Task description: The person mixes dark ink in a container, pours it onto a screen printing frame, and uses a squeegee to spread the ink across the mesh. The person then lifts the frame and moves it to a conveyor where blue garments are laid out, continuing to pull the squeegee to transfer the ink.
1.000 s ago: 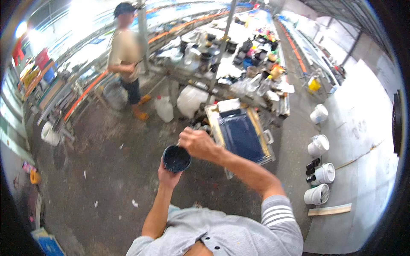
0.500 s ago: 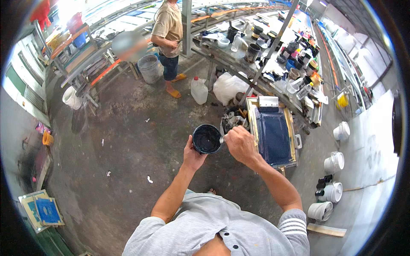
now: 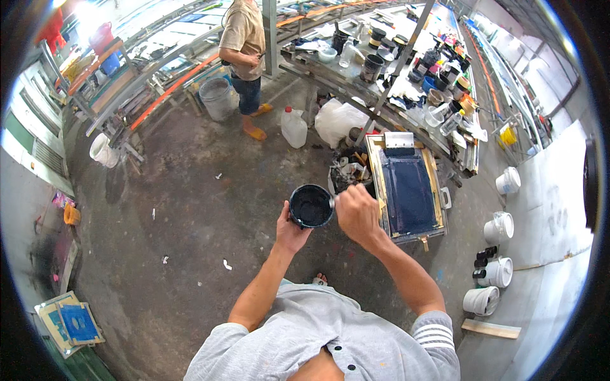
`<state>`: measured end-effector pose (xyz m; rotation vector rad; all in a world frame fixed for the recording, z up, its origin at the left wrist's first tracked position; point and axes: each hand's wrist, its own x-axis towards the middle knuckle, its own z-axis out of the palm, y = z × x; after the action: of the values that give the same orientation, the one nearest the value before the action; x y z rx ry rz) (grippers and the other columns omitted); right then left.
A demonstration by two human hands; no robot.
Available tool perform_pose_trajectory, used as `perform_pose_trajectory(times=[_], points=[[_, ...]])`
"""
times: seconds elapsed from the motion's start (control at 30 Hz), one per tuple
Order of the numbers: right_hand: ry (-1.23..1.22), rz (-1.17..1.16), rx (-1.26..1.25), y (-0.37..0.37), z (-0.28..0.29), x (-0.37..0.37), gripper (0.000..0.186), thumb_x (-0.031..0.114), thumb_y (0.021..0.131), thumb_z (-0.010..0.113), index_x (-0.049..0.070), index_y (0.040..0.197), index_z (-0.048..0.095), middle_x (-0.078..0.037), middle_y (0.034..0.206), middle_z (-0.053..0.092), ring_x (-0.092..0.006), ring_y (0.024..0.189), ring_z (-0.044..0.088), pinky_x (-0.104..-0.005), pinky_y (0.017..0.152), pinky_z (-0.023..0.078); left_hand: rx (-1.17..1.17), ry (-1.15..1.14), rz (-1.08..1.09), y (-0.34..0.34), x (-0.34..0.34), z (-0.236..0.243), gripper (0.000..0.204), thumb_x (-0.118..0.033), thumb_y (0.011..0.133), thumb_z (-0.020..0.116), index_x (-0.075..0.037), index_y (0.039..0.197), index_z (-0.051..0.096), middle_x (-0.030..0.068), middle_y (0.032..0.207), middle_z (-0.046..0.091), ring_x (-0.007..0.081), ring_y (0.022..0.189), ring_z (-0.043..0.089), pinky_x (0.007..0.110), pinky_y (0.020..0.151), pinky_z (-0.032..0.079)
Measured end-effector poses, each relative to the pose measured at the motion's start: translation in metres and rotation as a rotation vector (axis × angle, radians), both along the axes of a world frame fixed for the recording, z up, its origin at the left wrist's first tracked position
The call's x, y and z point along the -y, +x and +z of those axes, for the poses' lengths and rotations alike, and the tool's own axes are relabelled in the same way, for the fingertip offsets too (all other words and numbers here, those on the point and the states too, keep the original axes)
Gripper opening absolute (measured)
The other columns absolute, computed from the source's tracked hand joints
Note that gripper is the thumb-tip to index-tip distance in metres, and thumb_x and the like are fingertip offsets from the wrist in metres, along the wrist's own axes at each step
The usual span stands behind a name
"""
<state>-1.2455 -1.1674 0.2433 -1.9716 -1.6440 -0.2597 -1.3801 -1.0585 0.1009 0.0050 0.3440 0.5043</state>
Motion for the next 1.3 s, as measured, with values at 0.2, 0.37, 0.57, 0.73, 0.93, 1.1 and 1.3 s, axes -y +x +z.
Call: perform_pose_trajectory(times=[0.2, 0.37, 0.57, 0.73, 0.93, 1.1, 1.3], points=[[0.071, -0.075, 0.065, 0.003, -0.001, -0.006, 0.021, 0.014, 0.088, 0.070, 0.005, 0.072, 0.060, -0.010, 0.075, 0.058, -0.0295, 0.074, 0.061, -0.0437, 0.062, 0.051, -0.030, 0.009, -0.006, -0.001, -0.001, -0.023, 0.046, -0.045, 0.111, 0.040, -0.013, 0.130, 0.067, 0.0102, 0.134, 0.069, 0.0307, 0.125, 0.064, 0.052, 0.110, 0.049], [0.004, 0.117, -0.049, -0.017, -0.002, 0.003, 0.019, 0.012, 0.088, 0.069, 0.006, 0.072, 0.060, -0.009, 0.075, 0.057, -0.0302, 0.077, 0.061, -0.0422, 0.063, 0.051, 0.040, 0.041, -0.015, -0.005, -0.004, -0.021, 0.046, -0.045, 0.111, 0.040, -0.014, 0.130, 0.067, 0.0103, 0.134, 0.069, 0.0309, 0.124, 0.065, 0.051, 0.109, 0.050], [0.005, -0.016, -0.045, -0.009, -0.003, 0.011, 0.023, 0.015, 0.088, 0.069, 0.004, 0.072, 0.059, -0.013, 0.075, 0.058, -0.0326, 0.076, 0.062, -0.0457, 0.067, 0.051, 0.066, 0.071, 0.006, -0.007, -0.005, -0.009, 0.046, -0.045, 0.111, 0.043, -0.011, 0.127, 0.068, 0.0101, 0.129, 0.071, 0.0279, 0.125, 0.064, 0.051, 0.109, 0.050], [0.145, -0.246, -0.189, 0.011, -0.015, 0.002, 0.024, 0.016, 0.093, 0.066, 0.002, 0.073, 0.060, -0.015, 0.076, 0.060, -0.0373, 0.078, 0.064, -0.0479, 0.068, 0.051, -0.007, 0.029, -0.004, -0.004, 0.003, -0.001, 0.047, -0.047, 0.111, 0.039, -0.014, 0.132, 0.066, 0.0106, 0.135, 0.068, 0.0314, 0.128, 0.062, 0.053, 0.111, 0.047], [0.068, 0.106, -0.082, -0.012, 0.003, 0.001, 0.014, 0.013, 0.088, 0.070, 0.003, 0.078, 0.067, -0.011, 0.076, 0.059, -0.0302, 0.080, 0.064, -0.0414, 0.069, 0.054, 0.069, 0.081, -0.017, -0.014, 0.001, -0.021, 0.047, -0.046, 0.111, 0.039, -0.014, 0.131, 0.066, 0.0103, 0.136, 0.068, 0.0301, 0.128, 0.062, 0.053, 0.112, 0.047], [-0.090, 0.119, 0.161, 0.012, 0.019, -0.005, 0.015, 0.012, 0.090, 0.069, 0.002, 0.079, 0.068, -0.011, 0.079, 0.061, -0.0275, 0.086, 0.065, -0.0395, 0.070, 0.056, -0.005, 0.034, 0.014, -0.017, 0.005, 0.000, 0.043, -0.044, 0.110, 0.043, -0.014, 0.128, 0.069, 0.0100, 0.131, 0.070, 0.0293, 0.124, 0.064, 0.051, 0.111, 0.047], [-0.214, -0.292, -0.592, 0.001, -0.015, 0.006, 0.025, 0.023, 0.093, 0.066, -0.001, 0.086, 0.069, -0.017, 0.080, 0.067, -0.0345, 0.076, 0.066, -0.0460, 0.069, 0.052, 0.070, -0.008, 0.040, -0.015, 0.006, -0.030, 0.042, -0.043, 0.110, 0.046, -0.013, 0.127, 0.069, 0.0112, 0.129, 0.071, 0.0294, 0.122, 0.066, 0.051, 0.110, 0.050]])
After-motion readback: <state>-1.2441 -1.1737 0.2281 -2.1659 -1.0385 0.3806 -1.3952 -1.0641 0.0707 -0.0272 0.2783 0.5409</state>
